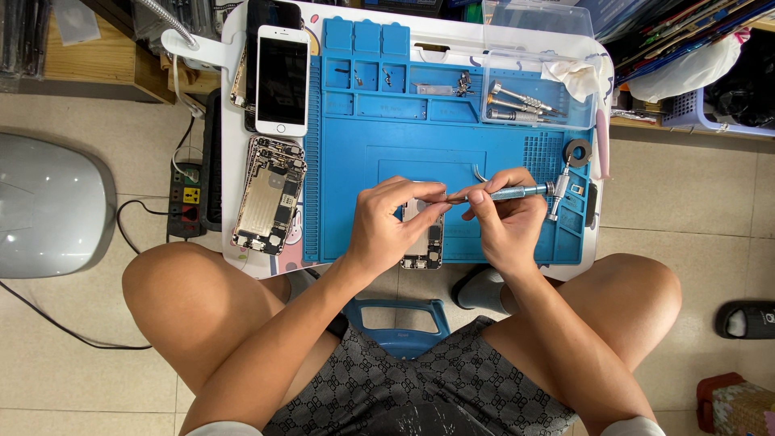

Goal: The person uses a screwdriver to remove screws from a disassembled smartphone chassis on a blue work mat. They then use tweezers to carefully lift and remove small internal components from the device.

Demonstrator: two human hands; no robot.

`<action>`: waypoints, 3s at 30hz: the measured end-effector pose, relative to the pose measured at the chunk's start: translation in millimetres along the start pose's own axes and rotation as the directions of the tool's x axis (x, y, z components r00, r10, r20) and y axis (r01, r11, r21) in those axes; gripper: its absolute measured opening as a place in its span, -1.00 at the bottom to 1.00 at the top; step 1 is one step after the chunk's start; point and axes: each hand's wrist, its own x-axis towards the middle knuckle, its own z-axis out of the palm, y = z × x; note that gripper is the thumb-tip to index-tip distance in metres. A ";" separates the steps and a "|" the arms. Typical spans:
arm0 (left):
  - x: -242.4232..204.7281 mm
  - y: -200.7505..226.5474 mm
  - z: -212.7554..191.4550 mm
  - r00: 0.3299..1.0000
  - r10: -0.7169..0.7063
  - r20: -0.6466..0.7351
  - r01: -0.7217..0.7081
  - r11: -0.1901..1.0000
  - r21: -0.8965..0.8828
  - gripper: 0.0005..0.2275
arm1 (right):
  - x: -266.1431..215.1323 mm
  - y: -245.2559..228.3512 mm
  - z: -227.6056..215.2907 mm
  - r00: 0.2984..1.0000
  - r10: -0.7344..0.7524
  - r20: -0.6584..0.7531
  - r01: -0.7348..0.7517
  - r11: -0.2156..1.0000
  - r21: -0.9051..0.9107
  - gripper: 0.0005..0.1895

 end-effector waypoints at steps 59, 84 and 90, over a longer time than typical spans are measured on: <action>-43.9 -29.9 24.1 0.942 -0.202 0.269 -0.121 0.544 0.831 -0.52 | 31.6 26.9 -5.8 0.932 0.087 0.352 0.196 0.696 -0.691 -0.85; -45.1 -33.3 25.0 0.941 -0.189 0.280 -0.145 0.522 0.841 -0.50 | 30.5 26.0 -8.3 0.919 0.069 0.387 0.238 0.686 -0.688 -0.88; -44.8 -33.5 24.8 0.940 -0.196 0.280 -0.141 0.525 0.839 -0.50 | 32.7 26.8 -8.4 0.921 0.068 0.384 0.230 0.702 -0.674 -0.87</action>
